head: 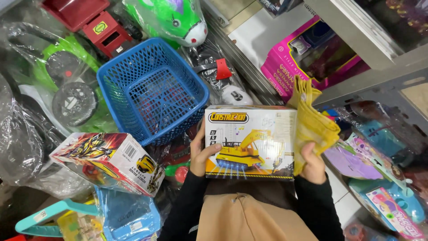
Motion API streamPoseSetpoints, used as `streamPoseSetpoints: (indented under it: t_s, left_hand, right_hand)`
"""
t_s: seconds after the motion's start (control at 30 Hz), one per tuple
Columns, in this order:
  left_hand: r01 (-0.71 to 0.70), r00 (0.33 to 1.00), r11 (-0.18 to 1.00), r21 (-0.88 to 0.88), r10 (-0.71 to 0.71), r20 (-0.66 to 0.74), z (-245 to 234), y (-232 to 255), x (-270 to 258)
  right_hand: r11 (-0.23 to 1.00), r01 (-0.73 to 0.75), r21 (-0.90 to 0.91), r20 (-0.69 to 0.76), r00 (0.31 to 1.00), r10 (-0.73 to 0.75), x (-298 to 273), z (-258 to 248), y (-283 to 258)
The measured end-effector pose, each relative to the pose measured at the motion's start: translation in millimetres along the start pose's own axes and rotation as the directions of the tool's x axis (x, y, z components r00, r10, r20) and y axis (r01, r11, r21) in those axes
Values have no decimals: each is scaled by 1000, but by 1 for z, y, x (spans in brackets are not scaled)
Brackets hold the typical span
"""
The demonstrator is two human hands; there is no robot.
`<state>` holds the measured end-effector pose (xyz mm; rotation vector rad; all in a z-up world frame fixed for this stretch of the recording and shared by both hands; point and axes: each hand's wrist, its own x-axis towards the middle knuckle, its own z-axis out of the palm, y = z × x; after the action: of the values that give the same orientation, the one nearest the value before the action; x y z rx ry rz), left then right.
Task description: Cleaning dust off various toy boxes using a yellow cloth.
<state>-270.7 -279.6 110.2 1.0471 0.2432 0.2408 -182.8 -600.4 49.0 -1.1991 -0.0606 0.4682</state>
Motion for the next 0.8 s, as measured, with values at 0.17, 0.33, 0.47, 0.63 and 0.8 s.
streamPoseSetpoints:
  t_s: [0.17,0.33,0.47,0.63,0.8]
  left_hand:
    - [-25,1000,1000,8,26,-8,-1,6,-1]
    - [-27,1000,998,50,27,8,-5,-2,0]
    - [-25,1000,1000,16,25,1,-2,1,-1]
    - [-13,1000,1000,19,13,-27,-4,2,-3]
    - [-18,1000,1000,26,18,-4,-2,0,-2]
  right_hand:
    - [972,-143,188,-41,987,153,-4,-7,7]
    - [997,-76,25,-6,997,76,-7,-15,3]
    - [996,-13,89,-32,999,15,4,-11,6]
    - [976,-185,-114,149,968,201,-20,42,-58]
    - [997,40,-60,23,999,-39,3,0,1]
